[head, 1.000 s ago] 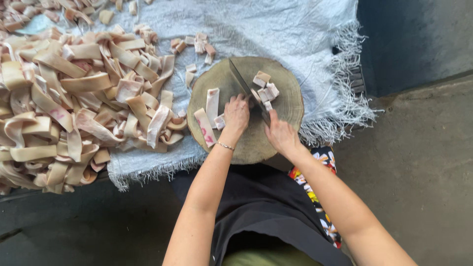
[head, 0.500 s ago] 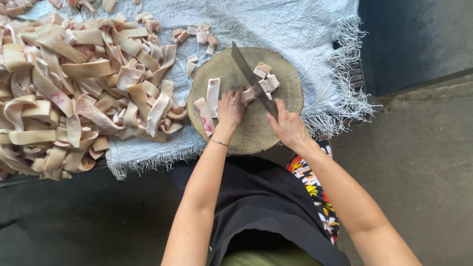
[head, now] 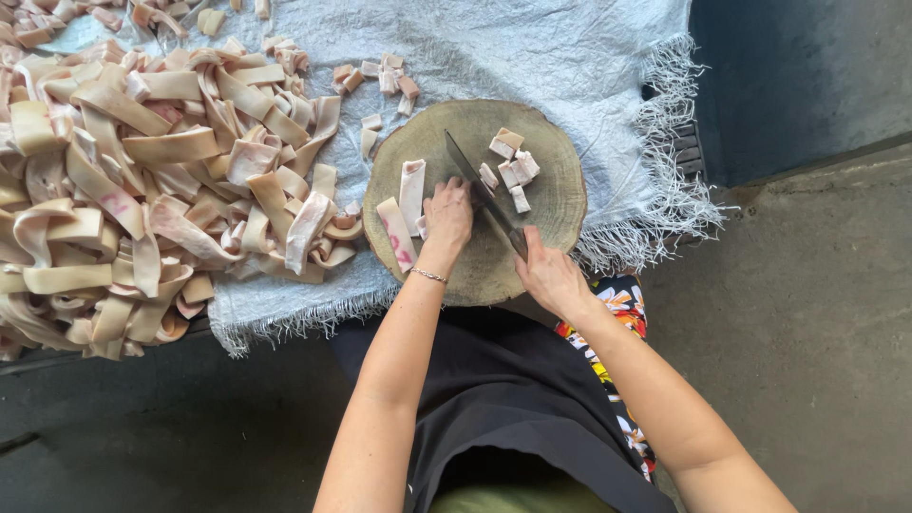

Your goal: The person uses a cleaver to cut strips of pale meat into small cubes on a round wooden cutting board. The cut pieces are gathered and moved to the side of the board onto a white cloth. The person continues cutting additional strips from a pile on the left.

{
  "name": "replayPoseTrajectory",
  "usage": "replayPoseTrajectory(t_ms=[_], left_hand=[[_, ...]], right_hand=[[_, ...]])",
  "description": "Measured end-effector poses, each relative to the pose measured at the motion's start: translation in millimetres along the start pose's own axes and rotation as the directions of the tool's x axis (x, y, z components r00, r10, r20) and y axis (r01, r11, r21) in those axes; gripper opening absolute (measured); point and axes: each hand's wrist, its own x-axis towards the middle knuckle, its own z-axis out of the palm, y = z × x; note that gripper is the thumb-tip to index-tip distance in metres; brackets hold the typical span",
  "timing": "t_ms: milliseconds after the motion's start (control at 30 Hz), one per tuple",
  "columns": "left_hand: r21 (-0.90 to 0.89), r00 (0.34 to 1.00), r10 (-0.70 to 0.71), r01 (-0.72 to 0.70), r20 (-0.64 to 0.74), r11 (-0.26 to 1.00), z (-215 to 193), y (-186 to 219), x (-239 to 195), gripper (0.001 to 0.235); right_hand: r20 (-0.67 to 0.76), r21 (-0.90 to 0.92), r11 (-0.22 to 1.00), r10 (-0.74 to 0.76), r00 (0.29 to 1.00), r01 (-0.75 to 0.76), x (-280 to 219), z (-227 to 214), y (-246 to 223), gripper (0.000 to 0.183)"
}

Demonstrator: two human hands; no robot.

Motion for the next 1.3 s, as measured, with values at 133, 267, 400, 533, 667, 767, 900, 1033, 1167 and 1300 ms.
replayPoseTrajectory(t_ms=[133, 267, 400, 533, 667, 767, 900, 1033, 1167, 1300], left_hand=[[-0.004, 1.0, 0.008, -0.008, -0.028, 1.0, 1, 0, -2, 0.03], [-0.043, 0.998, 0.024, -0.027, -0.058, 0.999, -2, 1, -8, 0.033], [-0.047, 0.999, 0.001, -0.002, -0.033, 0.999, -23, 3, -12, 0.039], [-0.026, 0.988, -0.031, 0.027, -0.148, 0.999, -36, 4, -38, 0.074], [0.016, 0.995, -0.076, 0.077, -0.065, 0.997, -23, -6, -42, 0.05], [0.007, 0.996, -0.063, 0.063, -0.067, 0.998, -11, -6, -21, 0.04], [0.005, 0.997, -0.082, 0.082, -0.006, 0.997, -12, 9, -4, 0.039], [0.022, 0.995, -0.102, 0.102, 0.015, 0.995, -9, 8, -1, 0.031], [0.025, 0.997, -0.048, 0.049, -0.059, 0.998, 1, 3, 2, 0.03], [-0.005, 0.999, -0.036, 0.036, -0.022, 0.999, 2, 0, 3, 0.03]], right_hand=[[0.004, -0.018, 1.0, 0.006, 1.0, -0.006, 29, 11, 2, 0.05], [0.012, -0.001, 0.999, 0.041, 0.999, -0.041, 52, 22, -1, 0.05], [0.0, 0.025, 0.999, 0.044, 0.999, -0.044, 83, 28, -14, 0.049], [0.026, 0.125, 0.987, 0.101, 0.995, -0.103, 74, 7, -8, 0.052], [-0.008, 0.191, 0.974, 0.125, 0.992, -0.121, 37, -11, -5, 0.049], [-0.039, 0.143, 0.983, 0.126, 0.991, -0.119, 25, -19, -11, 0.05], [-0.05, 0.112, 0.992, 0.059, 0.997, -0.053, 7, -20, -18, 0.048], [-0.058, 0.03, 0.999, 0.026, 0.998, -0.025, -11, -10, -22, 0.05], [0.025, -0.03, 0.998, 0.049, 0.999, -0.048, -18, -7, -14, 0.053], [0.042, -0.024, 1.0, 0.01, 0.999, -0.009, -5, 3, -3, 0.058]])
